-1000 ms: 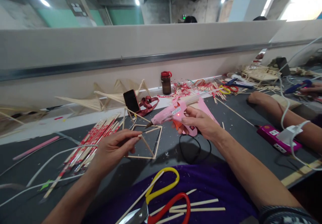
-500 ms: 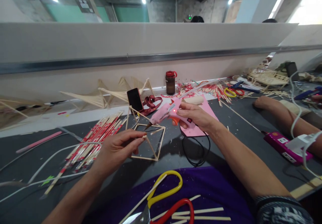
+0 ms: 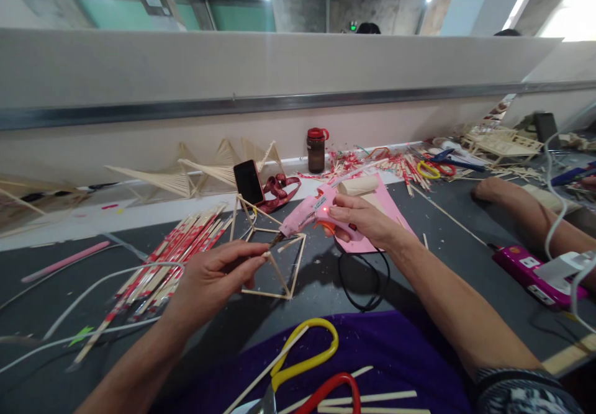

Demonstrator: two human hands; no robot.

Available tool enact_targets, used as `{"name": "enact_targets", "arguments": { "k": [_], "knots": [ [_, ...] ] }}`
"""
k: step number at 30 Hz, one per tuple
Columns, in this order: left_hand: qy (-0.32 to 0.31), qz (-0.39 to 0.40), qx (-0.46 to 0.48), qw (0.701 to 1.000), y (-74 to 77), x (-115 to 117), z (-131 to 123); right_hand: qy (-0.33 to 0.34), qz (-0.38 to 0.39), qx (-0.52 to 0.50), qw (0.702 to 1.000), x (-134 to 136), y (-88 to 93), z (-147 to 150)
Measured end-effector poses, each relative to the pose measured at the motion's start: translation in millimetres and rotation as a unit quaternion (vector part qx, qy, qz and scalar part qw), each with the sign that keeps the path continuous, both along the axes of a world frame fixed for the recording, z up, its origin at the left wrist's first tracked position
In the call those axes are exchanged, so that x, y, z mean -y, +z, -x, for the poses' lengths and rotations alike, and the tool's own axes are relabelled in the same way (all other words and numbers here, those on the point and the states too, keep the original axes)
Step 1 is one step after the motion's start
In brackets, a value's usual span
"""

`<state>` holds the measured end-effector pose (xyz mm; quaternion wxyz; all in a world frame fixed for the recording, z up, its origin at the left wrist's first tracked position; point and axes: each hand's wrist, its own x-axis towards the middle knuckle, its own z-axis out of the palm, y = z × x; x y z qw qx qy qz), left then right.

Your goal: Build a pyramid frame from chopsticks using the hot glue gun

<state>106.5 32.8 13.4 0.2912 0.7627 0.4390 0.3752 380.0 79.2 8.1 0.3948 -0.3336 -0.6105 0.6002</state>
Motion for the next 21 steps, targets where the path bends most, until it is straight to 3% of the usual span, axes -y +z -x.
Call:
{"name": "enact_targets", "arguments": {
  "k": [21],
  "knots": [
    [-0.015, -0.021, -0.012, 1.000, -3.8, -2.2, 3.0, 0.010, -0.007, 0.006, 1.000, -2.9, -6.7, 0.3]
  ]
}}
